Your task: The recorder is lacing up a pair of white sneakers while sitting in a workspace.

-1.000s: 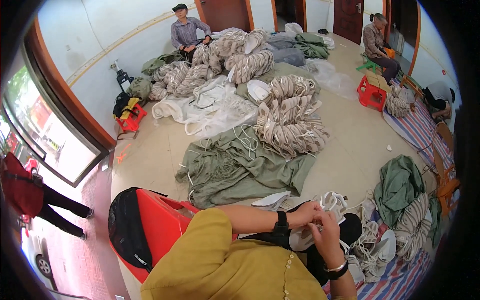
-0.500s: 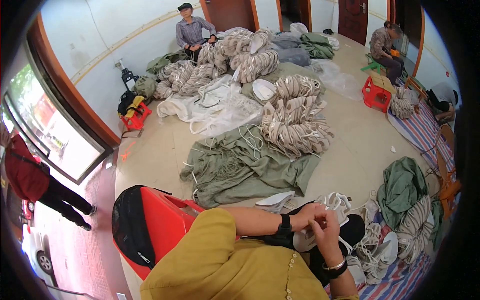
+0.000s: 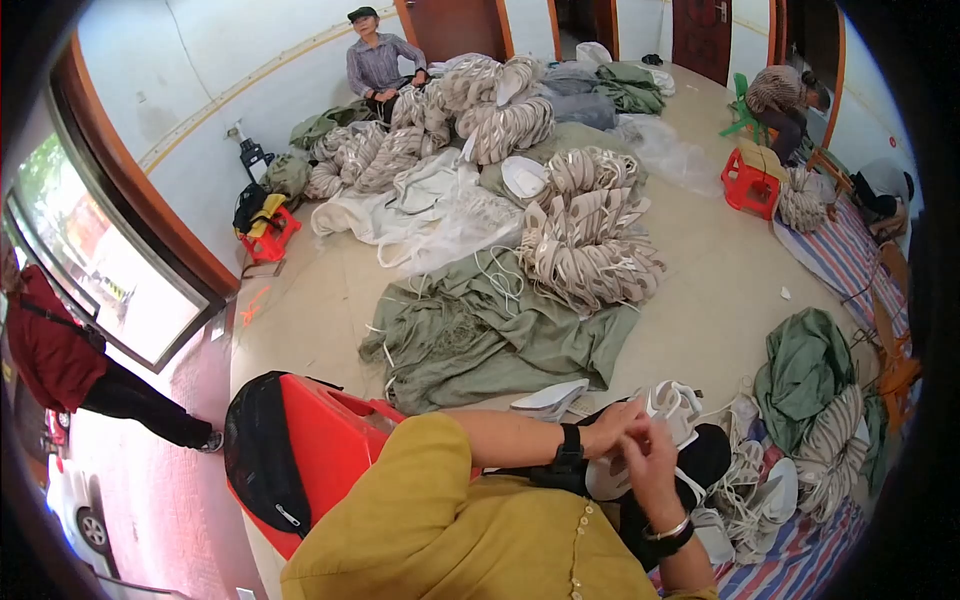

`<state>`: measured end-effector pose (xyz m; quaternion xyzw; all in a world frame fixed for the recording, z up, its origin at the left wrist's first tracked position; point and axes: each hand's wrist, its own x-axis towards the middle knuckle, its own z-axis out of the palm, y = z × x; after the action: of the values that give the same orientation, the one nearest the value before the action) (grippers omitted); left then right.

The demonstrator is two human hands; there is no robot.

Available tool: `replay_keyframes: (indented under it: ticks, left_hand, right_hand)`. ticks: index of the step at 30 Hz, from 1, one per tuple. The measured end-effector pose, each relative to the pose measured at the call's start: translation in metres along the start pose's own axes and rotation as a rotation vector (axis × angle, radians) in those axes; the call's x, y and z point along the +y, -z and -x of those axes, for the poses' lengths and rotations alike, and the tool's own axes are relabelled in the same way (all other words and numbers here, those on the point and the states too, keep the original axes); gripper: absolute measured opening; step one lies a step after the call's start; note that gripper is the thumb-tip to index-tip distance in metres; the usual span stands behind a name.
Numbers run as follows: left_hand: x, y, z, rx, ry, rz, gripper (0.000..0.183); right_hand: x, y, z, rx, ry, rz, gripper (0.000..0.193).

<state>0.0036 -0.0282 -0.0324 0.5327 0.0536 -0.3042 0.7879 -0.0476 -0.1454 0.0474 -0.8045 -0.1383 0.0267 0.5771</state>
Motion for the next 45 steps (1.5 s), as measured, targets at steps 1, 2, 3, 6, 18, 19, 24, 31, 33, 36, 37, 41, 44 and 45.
replay_keyframes:
  ticks: [1,2,3,6,18,19,24,31,33,36,37,41,44,45]
  left_hand:
    - [0.0,0.002,0.003,-0.092,-0.031,0.075,0.043]
    - [0.006,0.001,0.008,-0.099,-0.03,0.073,0.043]
    - [0.015,0.002,0.015,-0.113,-0.012,0.008,0.041]
    - [0.02,-0.001,0.02,-0.127,-0.067,0.0,0.035]
    - [0.02,-0.007,0.016,-0.019,0.115,0.214,0.041]
    - [0.009,0.005,0.008,-0.029,0.02,0.074,0.043]
    - [-0.002,0.013,-0.001,-0.004,-0.096,-0.13,0.049]
    - [-0.002,0.013,-0.007,0.019,-0.2,-0.365,0.042]
    - [0.008,0.004,0.007,-0.034,-0.079,-0.099,0.048]
    - [0.018,0.003,0.017,-0.098,0.078,0.088,0.051]
    - [0.015,0.006,0.015,-0.128,0.05,0.117,0.052]
    - [0.007,0.002,0.012,0.003,-0.166,-0.161,0.054]
    - [0.008,0.006,0.008,0.065,-0.57,-0.754,0.049]
    - [0.008,0.005,0.004,0.03,-0.274,-0.421,0.047]
  right_hand:
    - [-0.01,0.0,-0.009,0.046,-0.06,-0.075,0.011]
    - [-0.005,0.001,-0.009,0.053,-0.06,-0.072,0.011]
    - [0.005,0.002,-0.009,0.022,-0.002,-0.032,0.012]
    - [0.005,-0.005,-0.003,0.03,0.159,0.136,0.013]
    - [0.013,-0.004,-0.006,0.011,-0.086,-0.123,0.013]
    - [0.009,-0.007,-0.007,0.008,-0.044,-0.124,0.014]
    - [0.004,-0.011,0.0,0.056,0.242,0.186,0.017]
    - [-0.006,-0.014,0.012,-0.074,-0.088,-0.125,0.013]
    - [-0.011,-0.003,-0.002,-0.046,-0.136,-0.165,0.015]
    - [-0.004,-0.007,-0.005,-0.006,-0.07,-0.152,0.018]
    - [-0.003,-0.01,-0.004,0.026,0.006,-0.125,0.019]
    - [-0.01,-0.011,0.003,0.02,-0.011,-0.054,0.017]
    - [-0.01,-0.015,0.012,0.02,-0.06,-0.164,0.013]
    - [-0.007,-0.015,0.017,-0.067,0.057,-0.035,0.013]
